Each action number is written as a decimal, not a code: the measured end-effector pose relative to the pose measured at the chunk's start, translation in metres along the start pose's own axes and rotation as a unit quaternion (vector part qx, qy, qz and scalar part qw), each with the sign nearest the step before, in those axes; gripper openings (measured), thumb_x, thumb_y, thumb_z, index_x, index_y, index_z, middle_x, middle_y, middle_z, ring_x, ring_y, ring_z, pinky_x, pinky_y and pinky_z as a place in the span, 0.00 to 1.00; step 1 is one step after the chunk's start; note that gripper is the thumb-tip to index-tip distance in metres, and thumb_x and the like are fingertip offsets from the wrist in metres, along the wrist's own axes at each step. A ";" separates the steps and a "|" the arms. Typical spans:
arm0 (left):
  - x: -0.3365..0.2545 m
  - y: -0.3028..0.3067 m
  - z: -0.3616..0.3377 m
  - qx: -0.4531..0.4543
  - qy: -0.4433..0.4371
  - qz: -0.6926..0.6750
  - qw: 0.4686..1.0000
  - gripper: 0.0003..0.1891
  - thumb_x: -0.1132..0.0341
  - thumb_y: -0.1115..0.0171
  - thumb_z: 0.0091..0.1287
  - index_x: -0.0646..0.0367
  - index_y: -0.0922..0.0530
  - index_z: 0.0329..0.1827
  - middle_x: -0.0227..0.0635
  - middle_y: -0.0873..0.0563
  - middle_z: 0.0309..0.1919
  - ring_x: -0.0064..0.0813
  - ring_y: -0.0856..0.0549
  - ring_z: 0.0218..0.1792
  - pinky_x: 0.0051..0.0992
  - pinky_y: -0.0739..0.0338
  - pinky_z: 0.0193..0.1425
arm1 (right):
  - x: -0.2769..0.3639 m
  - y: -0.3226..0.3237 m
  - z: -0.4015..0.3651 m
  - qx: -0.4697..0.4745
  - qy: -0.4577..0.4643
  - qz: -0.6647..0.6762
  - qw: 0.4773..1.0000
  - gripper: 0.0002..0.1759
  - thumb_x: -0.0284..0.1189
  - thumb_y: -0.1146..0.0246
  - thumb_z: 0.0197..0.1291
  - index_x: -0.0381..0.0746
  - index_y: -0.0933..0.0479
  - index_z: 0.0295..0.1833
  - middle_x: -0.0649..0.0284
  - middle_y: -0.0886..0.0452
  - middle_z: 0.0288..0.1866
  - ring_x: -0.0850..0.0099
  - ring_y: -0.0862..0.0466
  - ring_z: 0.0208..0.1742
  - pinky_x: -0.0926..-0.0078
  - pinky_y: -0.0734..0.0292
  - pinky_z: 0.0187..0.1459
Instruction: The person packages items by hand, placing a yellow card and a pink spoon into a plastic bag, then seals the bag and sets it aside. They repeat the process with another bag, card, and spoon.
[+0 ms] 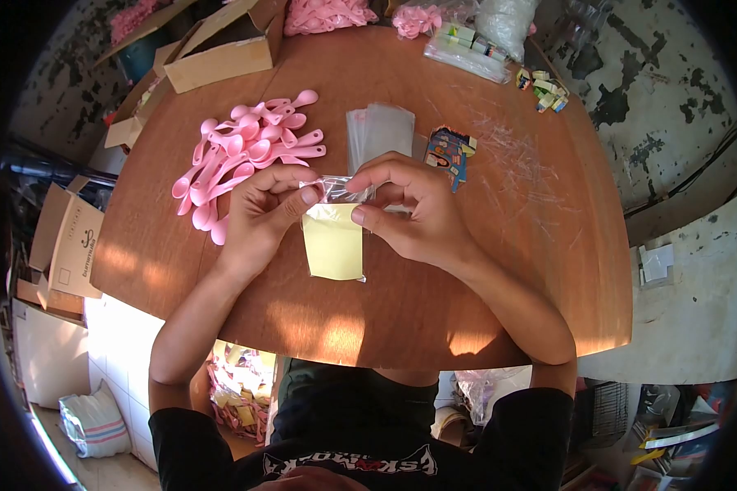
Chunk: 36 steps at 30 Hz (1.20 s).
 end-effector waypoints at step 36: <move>-0.015 -0.001 -0.001 0.020 0.027 -0.007 0.999 0.37 0.79 0.31 0.61 0.62 0.41 0.72 0.42 0.18 0.55 0.30 0.17 0.55 0.30 0.20 0.59 | -0.010 -0.003 -0.004 -0.156 -0.002 0.161 0.974 0.33 0.19 0.37 0.64 0.35 0.46 0.69 0.59 0.21 0.41 0.74 0.18 0.40 0.79 0.21 0.43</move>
Point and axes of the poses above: each hand's wrist, its own z-axis towards the middle knuckle, its own y-axis out of the back of the hand, x = y × z, the point moved 4 cm from there along z, towards the middle knuckle
